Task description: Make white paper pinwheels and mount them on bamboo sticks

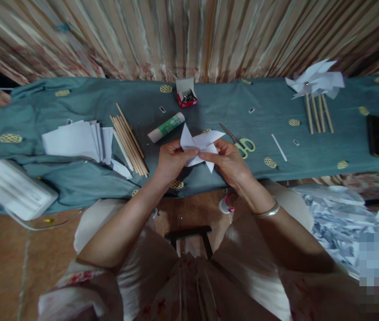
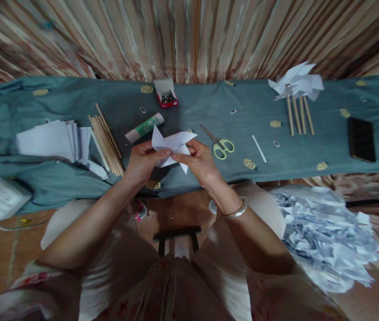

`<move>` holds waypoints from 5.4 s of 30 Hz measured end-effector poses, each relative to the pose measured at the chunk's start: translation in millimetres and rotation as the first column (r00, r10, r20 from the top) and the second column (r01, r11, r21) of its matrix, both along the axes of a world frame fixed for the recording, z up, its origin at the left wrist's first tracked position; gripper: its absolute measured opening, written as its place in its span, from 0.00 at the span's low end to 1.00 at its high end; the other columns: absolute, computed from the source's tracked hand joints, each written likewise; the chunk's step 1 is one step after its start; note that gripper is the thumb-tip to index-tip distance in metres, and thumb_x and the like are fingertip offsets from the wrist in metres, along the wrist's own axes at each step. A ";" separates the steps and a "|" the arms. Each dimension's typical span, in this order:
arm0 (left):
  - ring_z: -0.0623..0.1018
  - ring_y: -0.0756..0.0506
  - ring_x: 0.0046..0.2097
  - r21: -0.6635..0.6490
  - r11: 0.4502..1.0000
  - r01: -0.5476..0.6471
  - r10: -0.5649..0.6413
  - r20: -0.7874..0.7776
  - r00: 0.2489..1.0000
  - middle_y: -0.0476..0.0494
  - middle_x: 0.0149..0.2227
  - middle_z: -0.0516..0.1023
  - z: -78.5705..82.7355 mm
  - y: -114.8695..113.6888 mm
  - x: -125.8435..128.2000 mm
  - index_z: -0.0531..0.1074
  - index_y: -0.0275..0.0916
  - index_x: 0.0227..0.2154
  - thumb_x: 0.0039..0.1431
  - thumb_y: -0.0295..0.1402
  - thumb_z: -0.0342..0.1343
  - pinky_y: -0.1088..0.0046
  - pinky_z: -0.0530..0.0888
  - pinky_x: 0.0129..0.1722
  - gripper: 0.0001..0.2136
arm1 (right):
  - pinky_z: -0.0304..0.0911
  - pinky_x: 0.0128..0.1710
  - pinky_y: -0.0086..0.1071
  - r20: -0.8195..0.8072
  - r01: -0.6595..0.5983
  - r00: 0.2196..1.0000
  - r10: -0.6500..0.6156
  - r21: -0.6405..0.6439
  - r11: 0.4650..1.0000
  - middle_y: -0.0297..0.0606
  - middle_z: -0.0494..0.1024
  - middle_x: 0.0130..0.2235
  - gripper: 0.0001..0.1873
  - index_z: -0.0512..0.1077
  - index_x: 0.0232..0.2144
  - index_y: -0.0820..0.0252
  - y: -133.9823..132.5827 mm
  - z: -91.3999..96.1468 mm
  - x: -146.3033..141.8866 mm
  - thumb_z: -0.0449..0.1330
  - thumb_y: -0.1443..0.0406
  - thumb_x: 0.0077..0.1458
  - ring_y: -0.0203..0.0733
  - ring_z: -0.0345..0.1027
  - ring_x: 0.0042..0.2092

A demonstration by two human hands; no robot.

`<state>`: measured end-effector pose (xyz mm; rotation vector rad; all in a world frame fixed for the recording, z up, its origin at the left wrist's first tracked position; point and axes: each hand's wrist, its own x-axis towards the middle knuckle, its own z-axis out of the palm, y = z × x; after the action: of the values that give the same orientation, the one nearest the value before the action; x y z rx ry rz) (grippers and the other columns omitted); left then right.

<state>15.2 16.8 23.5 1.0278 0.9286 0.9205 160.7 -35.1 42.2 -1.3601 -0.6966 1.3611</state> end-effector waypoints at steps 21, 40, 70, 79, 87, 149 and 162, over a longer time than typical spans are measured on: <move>0.78 0.48 0.30 -0.106 0.991 0.086 -0.074 0.108 0.991 0.48 0.29 0.82 5.8 1.5 -1.3 0.80 0.38 0.28 0.36 0.37 0.73 0.71 0.75 0.35 0.15 | 0.72 0.49 0.46 -0.044 0.015 0.999 -0.013 0.047 0.999 0.33 0.84 0.34 0.21 0.76 0.33 0.54 1.7 4.1 1.4 0.76 0.60 0.35 0.48 0.78 0.42; 0.77 0.48 0.28 -0.114 0.990 0.082 -0.080 0.030 0.996 0.46 0.27 0.82 4.0 0.1 -4.9 0.81 0.37 0.26 0.36 0.44 0.75 0.71 0.73 0.32 0.17 | 0.73 0.51 0.46 -0.045 -0.045 0.998 0.047 0.049 0.998 0.34 0.84 0.34 0.21 0.77 0.34 0.54 0.9 7.2 6.6 0.76 0.60 0.35 0.48 0.78 0.47; 0.80 0.44 0.45 0.548 0.814 0.193 -0.044 -0.273 0.961 0.42 0.46 0.81 4.9 7.0 -24.6 0.82 0.41 0.32 0.56 0.38 0.64 0.70 0.76 0.46 0.06 | 0.73 0.45 0.41 -0.035 -0.063 0.997 0.065 0.074 0.995 0.32 0.84 0.33 0.19 0.78 0.34 0.56 3.5 -1.2 14.0 0.76 0.61 0.37 0.41 0.77 0.36; 0.78 0.46 0.41 0.503 0.848 0.168 -0.054 -0.234 0.971 0.44 0.36 0.80 2.3 8.9 -20.3 0.82 0.41 0.28 0.55 0.39 0.65 0.71 0.74 0.43 0.07 | 0.73 0.45 0.39 -0.017 -0.064 0.998 0.066 0.126 0.990 0.31 0.83 0.32 0.21 0.77 0.36 0.56 4.0 -1.3 11.0 0.76 0.62 0.36 0.39 0.77 0.35; 0.77 0.46 0.37 0.512 0.840 0.179 -0.055 -0.248 0.967 0.45 0.31 0.79 3.2 6.9 -18.6 0.82 0.41 0.28 0.55 0.37 0.65 0.70 0.73 0.41 0.06 | 0.72 0.41 0.37 0.047 -0.070 0.997 0.063 0.184 0.980 0.32 0.83 0.33 0.23 0.76 0.38 0.56 5.4 -8.2 9.6 0.75 0.59 0.38 0.39 0.76 0.35; 0.76 0.51 0.27 -0.093 0.992 -0.087 0.095 0.076 0.993 0.49 0.26 0.81 5.7 2.5 -3.0 0.80 0.37 0.25 0.40 0.39 0.72 0.75 0.71 0.29 0.12 | 0.48 0.69 0.58 0.764 -0.263 0.619 -0.181 0.419 0.869 0.32 0.66 0.66 0.04 0.79 0.34 0.50 -12.1 6.1 9.2 0.64 0.59 0.58 0.55 0.53 0.70; 0.76 0.49 0.28 0.031 0.996 -0.087 0.087 -0.023 0.996 0.49 0.26 0.81 7.5 -0.6 -3.7 0.80 0.37 0.24 0.41 0.42 0.72 0.74 0.70 0.28 0.14 | 0.46 0.70 0.59 0.747 -0.220 0.635 -0.197 0.420 0.881 0.33 0.70 0.63 0.05 0.78 0.30 0.51 -6.3 -1.2 10.4 0.65 0.59 0.56 0.55 0.55 0.69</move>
<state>11.5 16.2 31.0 1.0324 0.9890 0.9986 171.0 -41.4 40.9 -1.4924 -1.5179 0.4539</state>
